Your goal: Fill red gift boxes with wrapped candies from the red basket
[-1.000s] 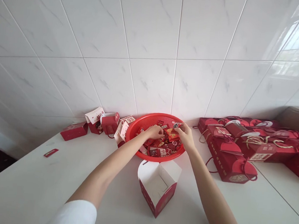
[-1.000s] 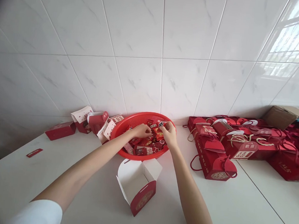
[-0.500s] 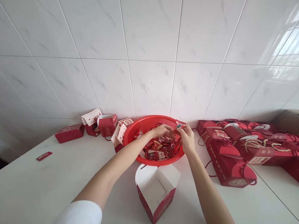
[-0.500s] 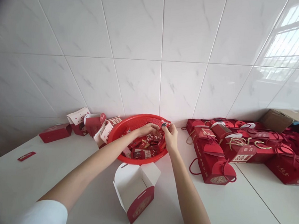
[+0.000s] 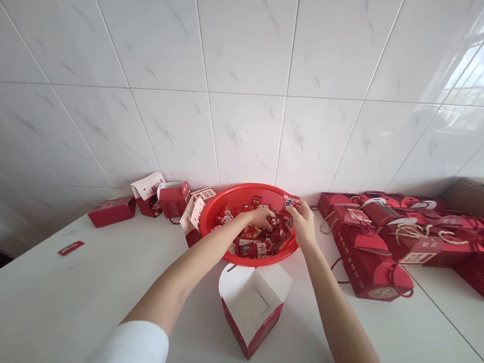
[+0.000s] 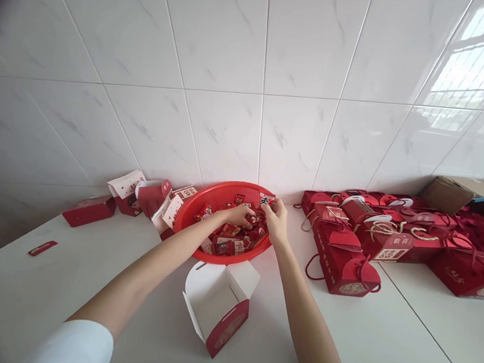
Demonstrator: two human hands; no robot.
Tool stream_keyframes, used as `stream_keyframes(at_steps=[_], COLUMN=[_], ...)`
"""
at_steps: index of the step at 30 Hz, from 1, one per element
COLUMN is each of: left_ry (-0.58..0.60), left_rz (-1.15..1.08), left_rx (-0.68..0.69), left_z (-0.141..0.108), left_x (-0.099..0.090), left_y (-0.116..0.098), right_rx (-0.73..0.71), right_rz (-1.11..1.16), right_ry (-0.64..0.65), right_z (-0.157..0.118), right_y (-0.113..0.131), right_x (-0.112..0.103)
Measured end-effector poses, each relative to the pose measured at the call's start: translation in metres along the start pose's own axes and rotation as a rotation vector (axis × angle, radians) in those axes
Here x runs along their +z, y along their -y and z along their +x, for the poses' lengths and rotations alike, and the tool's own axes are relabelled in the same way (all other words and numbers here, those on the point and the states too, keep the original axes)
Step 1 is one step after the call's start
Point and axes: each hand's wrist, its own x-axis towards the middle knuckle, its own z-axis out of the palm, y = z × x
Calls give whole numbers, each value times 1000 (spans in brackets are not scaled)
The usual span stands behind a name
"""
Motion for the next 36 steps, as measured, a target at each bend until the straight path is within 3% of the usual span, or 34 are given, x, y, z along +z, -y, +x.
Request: stream_keyframes(at_steps=[4, 10, 15, 26, 28, 30, 33, 36], left_ry=[-55, -265, -343, -474, -476, -438, -306, -175], left_rz=[-169, -368, -421, -235, -212, -124, 24, 100], left_rx=[5, 68, 127, 323, 286, 159, -53, -179], left_z=[-12, -29, -31, -22, -20, -19, -23, -29], left_x=[-21, -40, -40, -23, -21, -22, -26, -30], left_y=[2, 1, -3, -11, -13, -12, -3, 8], right_rx=[5, 9, 34, 184, 194, 189, 173, 169], right_rz=[2, 68, 119, 245, 241, 258, 315, 353], right_ry=[-1, 7, 63, 304, 295, 250, 190, 161], right_z=[0, 1, 0, 0, 0, 0, 1, 2], right_y=[-1, 0, 2, 15, 14, 13, 12, 12], right_x=[0, 1, 0, -7, -7, -8, -8, -7])
